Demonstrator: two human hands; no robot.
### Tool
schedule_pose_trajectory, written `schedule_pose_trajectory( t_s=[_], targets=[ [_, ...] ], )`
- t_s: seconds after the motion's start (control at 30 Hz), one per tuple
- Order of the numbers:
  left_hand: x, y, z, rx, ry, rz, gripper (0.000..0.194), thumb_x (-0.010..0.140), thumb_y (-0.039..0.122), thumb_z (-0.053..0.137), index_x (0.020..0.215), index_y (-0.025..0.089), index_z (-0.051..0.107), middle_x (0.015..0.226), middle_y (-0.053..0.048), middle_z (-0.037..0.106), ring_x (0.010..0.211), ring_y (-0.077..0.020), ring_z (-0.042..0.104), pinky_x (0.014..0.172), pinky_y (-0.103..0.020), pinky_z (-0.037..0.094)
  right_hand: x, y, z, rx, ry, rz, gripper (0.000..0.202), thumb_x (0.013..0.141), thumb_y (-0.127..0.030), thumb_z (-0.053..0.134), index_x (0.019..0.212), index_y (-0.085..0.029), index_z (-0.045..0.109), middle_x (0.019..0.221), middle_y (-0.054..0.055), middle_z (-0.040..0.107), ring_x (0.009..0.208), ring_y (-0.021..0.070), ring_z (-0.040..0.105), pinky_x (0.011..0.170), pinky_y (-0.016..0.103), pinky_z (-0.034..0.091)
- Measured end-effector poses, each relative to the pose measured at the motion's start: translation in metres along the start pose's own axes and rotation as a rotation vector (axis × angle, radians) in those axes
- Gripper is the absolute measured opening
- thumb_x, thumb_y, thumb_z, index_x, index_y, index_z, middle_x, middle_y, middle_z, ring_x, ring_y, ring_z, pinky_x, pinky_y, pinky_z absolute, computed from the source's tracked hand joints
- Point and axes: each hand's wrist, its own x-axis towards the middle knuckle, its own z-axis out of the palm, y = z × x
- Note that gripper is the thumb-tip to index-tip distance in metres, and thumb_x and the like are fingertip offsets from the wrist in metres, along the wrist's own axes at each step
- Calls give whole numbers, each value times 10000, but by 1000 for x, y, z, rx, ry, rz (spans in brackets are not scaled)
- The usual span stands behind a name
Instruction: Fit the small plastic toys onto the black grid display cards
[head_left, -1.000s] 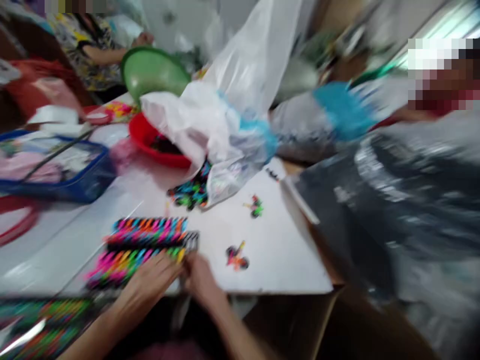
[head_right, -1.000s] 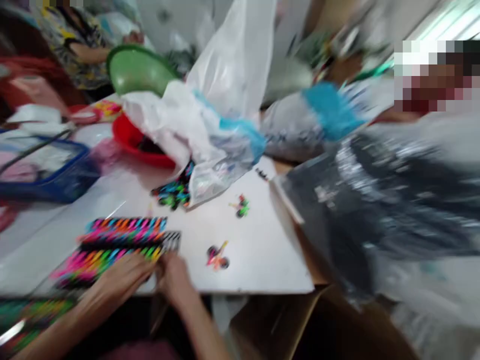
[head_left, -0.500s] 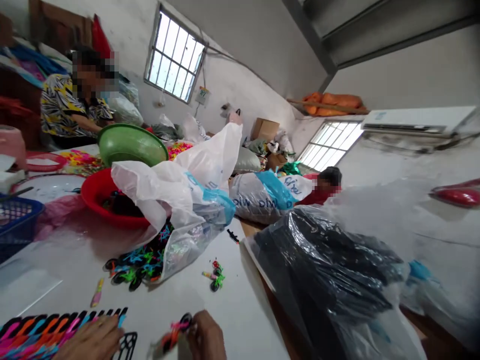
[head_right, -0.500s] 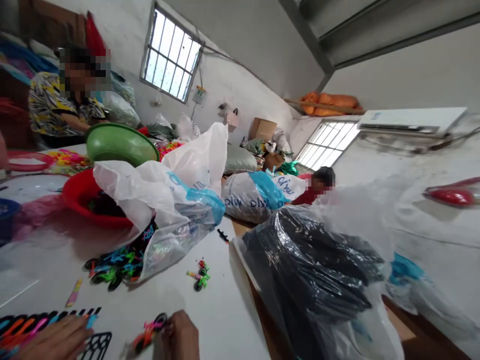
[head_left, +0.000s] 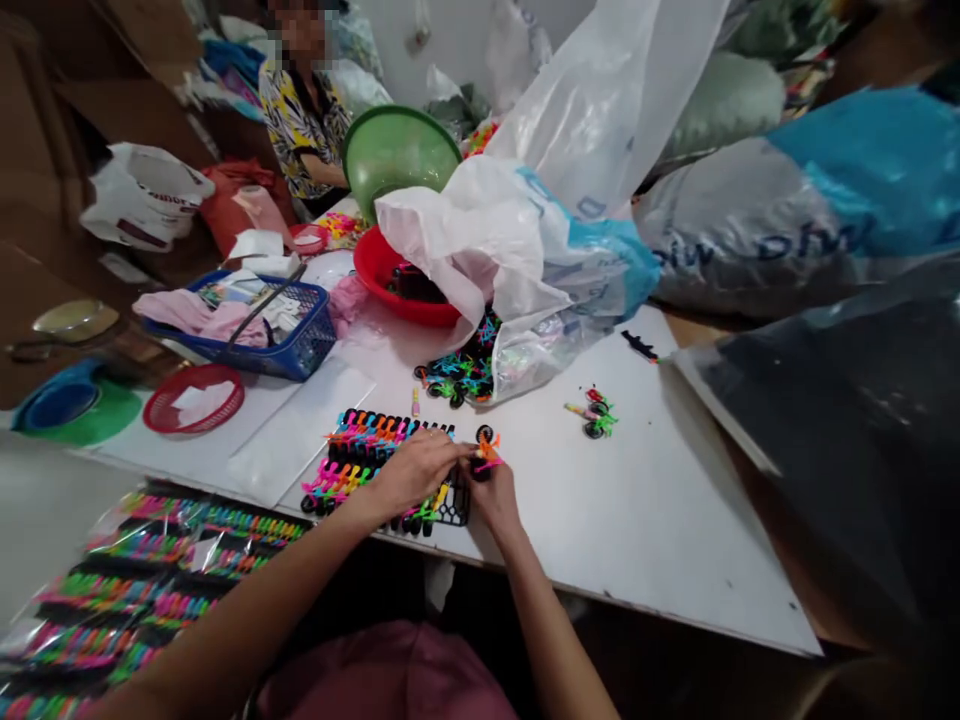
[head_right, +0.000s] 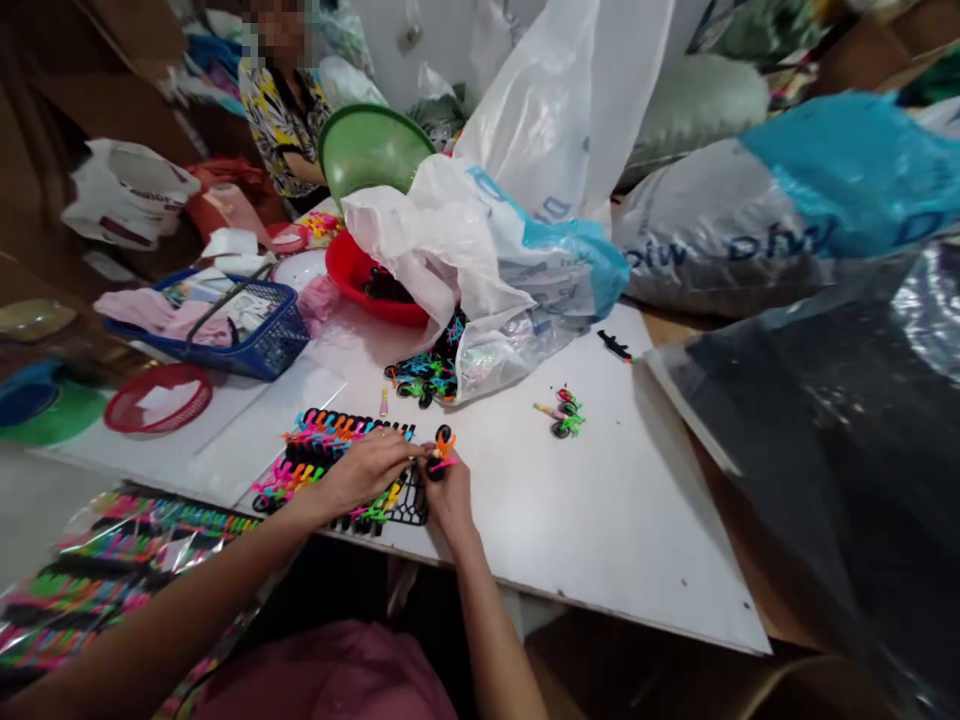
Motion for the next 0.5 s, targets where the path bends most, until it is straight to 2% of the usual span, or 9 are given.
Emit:
schedule_pose_trajectory(
  t_s=[0.17,0.33,0.43,0.5],
  targets=[
    [2,-1,0,-75,-11,-47,267,865,222,517,1122,153,539,936,-71,641,881,-175,575,817,-326,451,5,0,6,-142,-96,-113,265,725,-111,406,918,-157,581,904,61,566,798,153,539,717,253,442],
    [4,1,-2,-78,-46,-64,310,838,286,572,1124,170,551,953,-69,644,906,-186,579,836,-334,455,8,-5,4,-295,-166,-126,233,722,-111,408,896,-146,560,868,65,550,772,158,532,699,256,446],
    [-1,1,3,-40,29,-46,257,869,283,514,1105,206,579,969,-46,660,899,-174,597,848,-308,464,8,-10,7,-385,-158,-75,166,751,-160,424,837,-162,565,783,52,574,695,166,542,633,258,447],
    [-7,-9,16,9,121,11,262,879,247,471,1111,256,593,1015,-9,667,934,-165,607,869,-278,462,11,-4,13,-453,-153,-93,176,748,-157,422,849,-174,566,749,41,587,635,163,538,582,254,441]
  ],
)
